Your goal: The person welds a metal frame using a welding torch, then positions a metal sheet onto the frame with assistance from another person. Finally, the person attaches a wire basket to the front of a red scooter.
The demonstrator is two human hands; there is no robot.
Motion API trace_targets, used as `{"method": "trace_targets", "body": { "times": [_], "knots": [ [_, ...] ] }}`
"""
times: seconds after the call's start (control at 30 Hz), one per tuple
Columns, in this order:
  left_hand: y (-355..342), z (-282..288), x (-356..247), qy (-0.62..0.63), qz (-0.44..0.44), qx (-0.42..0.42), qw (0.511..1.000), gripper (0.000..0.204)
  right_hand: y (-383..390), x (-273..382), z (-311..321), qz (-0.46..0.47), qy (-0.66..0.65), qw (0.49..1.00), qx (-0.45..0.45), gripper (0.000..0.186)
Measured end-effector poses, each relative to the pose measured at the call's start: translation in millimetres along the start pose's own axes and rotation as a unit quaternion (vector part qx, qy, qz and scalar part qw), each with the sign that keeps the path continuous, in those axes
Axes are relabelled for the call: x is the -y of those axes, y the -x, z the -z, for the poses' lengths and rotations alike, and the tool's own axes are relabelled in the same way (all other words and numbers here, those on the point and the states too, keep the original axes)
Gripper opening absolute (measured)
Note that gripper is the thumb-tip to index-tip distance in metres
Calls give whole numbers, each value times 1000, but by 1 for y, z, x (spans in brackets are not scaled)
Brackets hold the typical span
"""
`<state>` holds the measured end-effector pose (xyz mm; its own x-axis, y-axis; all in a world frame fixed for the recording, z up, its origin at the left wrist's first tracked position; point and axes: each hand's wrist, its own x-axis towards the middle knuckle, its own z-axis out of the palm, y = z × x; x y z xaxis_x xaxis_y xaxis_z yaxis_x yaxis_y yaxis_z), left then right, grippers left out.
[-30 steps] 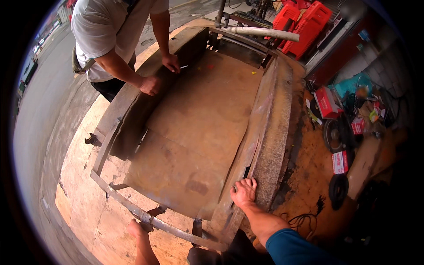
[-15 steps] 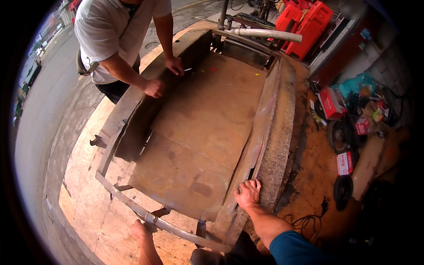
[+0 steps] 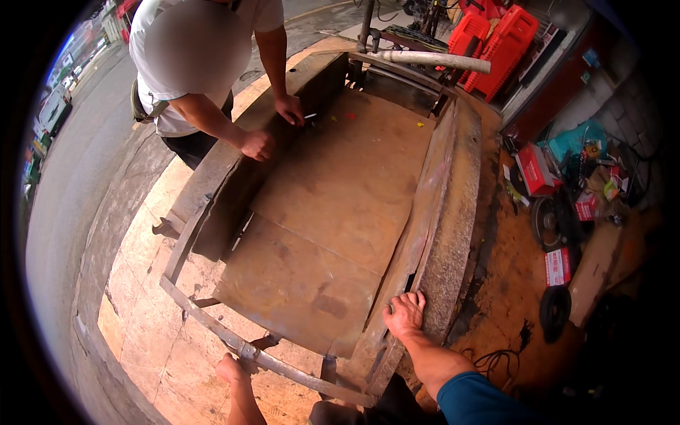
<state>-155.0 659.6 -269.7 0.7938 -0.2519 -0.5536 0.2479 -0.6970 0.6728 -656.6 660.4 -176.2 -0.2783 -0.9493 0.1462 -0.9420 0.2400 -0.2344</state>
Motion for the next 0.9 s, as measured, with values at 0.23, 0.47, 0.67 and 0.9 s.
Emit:
{"method": "trace_targets", "body": {
  "times": [0.23,0.47,0.67,0.9],
  "knots": [
    [21,-1,-14,0,4,-10,1000,27,2,-2,-3,-4,8,1000,12,21],
    [28,-4,-14,-16,1,5,1000,29,4,-6,-1,-15,0,1000,11,20],
    [-14,5,5,-43,-22,-11,999,29,0,4,-1,-9,-12,1000,9,20],
    [22,-1,-18,-93,-62,9,994,22,1,-1,-4,-4,2,1000,10,20]
  ]
}}
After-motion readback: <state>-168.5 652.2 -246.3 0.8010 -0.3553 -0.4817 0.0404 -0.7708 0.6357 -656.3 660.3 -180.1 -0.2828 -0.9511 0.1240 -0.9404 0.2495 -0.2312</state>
